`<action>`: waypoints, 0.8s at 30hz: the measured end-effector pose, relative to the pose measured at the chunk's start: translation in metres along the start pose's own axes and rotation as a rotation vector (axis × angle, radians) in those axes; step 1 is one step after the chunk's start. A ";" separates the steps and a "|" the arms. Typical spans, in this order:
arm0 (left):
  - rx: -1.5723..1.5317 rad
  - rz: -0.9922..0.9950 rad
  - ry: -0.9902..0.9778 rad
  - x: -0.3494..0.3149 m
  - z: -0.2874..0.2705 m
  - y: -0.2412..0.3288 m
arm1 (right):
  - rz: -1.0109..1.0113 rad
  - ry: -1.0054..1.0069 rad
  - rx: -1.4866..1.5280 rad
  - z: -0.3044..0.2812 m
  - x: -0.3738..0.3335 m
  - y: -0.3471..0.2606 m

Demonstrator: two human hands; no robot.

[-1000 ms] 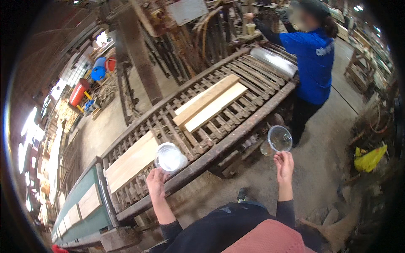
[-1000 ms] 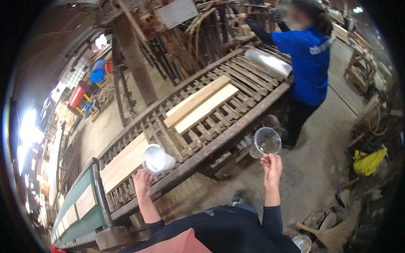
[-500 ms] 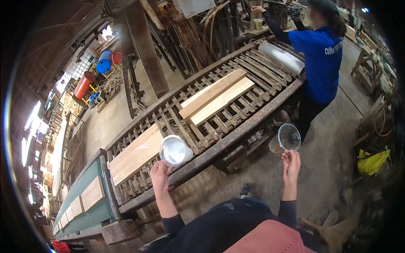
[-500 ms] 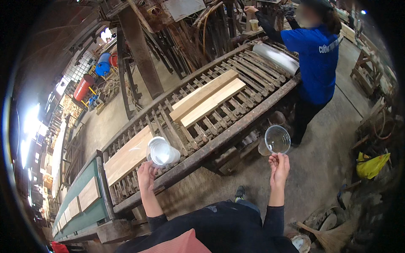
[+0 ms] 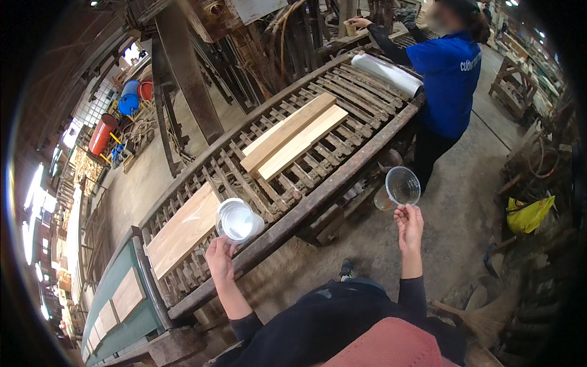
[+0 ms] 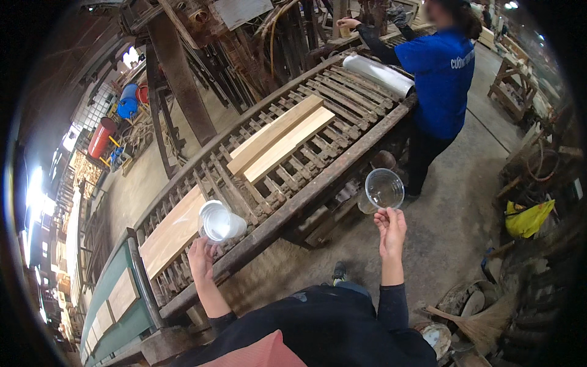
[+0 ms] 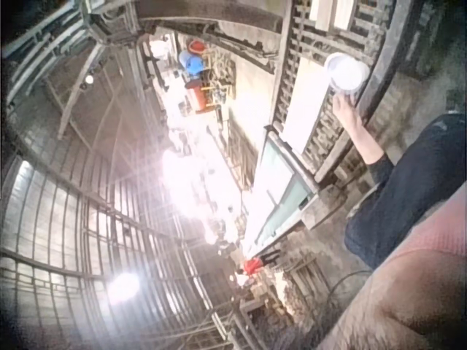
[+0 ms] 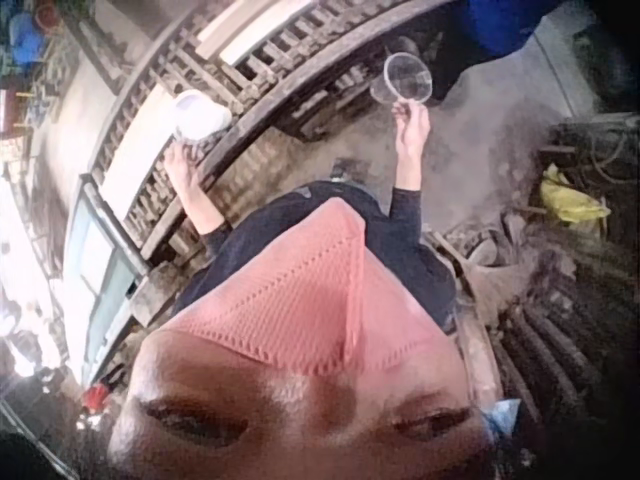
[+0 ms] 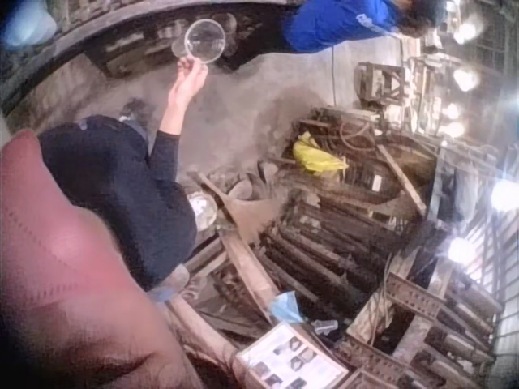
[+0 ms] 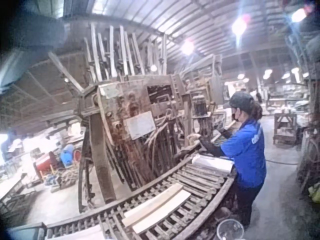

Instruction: The person walks through a workshop carrying two cups, one with a white liquid and one with a yellowish liquid. They approach a conveyor belt and pour both liquids into a machine hopper while another worker operates the machinery nearby.

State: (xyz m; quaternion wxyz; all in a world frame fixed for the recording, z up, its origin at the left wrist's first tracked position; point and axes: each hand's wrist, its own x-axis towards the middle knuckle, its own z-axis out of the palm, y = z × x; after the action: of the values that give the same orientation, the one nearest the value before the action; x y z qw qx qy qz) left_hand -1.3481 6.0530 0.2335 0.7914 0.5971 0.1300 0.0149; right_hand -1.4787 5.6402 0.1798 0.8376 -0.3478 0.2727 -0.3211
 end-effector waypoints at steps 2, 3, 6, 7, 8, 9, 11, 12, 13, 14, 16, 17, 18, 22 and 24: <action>0.002 0.000 0.008 0.000 -0.004 -0.001 | 0.002 -0.002 -0.003 0.000 0.000 0.000; 0.003 0.000 0.005 0.002 -0.005 -0.002 | -0.002 -0.004 -0.004 0.000 0.000 0.000; 0.014 0.003 0.004 0.004 -0.008 -0.002 | 0.002 -0.007 -0.004 -0.002 0.003 0.004; 0.020 0.003 0.000 0.004 -0.008 -0.002 | 0.002 -0.003 -0.004 -0.001 0.001 0.003; 0.023 -0.003 0.005 0.002 -0.008 -0.001 | 0.003 0.001 -0.017 0.000 -0.001 0.003; 0.027 -0.009 0.010 0.001 -0.008 0.000 | 0.005 0.004 -0.030 0.001 -0.002 0.002; 0.029 -0.011 0.018 -0.002 -0.008 0.000 | 0.012 0.009 -0.033 0.000 -0.004 0.003; 0.027 -0.008 0.015 -0.002 -0.008 -0.001 | 0.007 0.010 -0.030 0.000 -0.004 0.003; 0.023 -0.004 0.015 -0.002 -0.009 -0.001 | 0.004 0.008 -0.028 -0.001 -0.004 0.003; 0.019 -0.001 0.016 -0.002 -0.010 -0.001 | 0.001 0.006 -0.026 -0.001 -0.004 0.003; 0.023 -0.013 -0.028 0.000 -0.018 -0.004 | 0.007 0.016 -0.029 -0.003 -0.006 0.003; 0.025 -0.017 -0.049 0.001 -0.023 -0.005 | 0.009 0.019 -0.029 -0.002 -0.007 0.002; 0.019 -0.021 -0.055 0.002 -0.026 -0.008 | 0.003 0.020 -0.034 -0.002 -0.008 0.002; 0.016 -0.037 -0.014 0.000 -0.023 -0.008 | -0.015 0.039 -0.060 -0.005 -0.015 -0.003; 0.028 -0.046 -0.001 0.003 -0.015 -0.007 | -0.037 0.058 -0.090 -0.007 -0.017 -0.006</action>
State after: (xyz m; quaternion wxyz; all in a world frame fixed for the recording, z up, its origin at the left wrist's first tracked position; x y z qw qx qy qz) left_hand -1.3496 6.0657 0.2221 0.7832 0.6050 0.1434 -0.0055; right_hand -1.4964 5.6458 0.1843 0.8068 -0.3807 0.3043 -0.3340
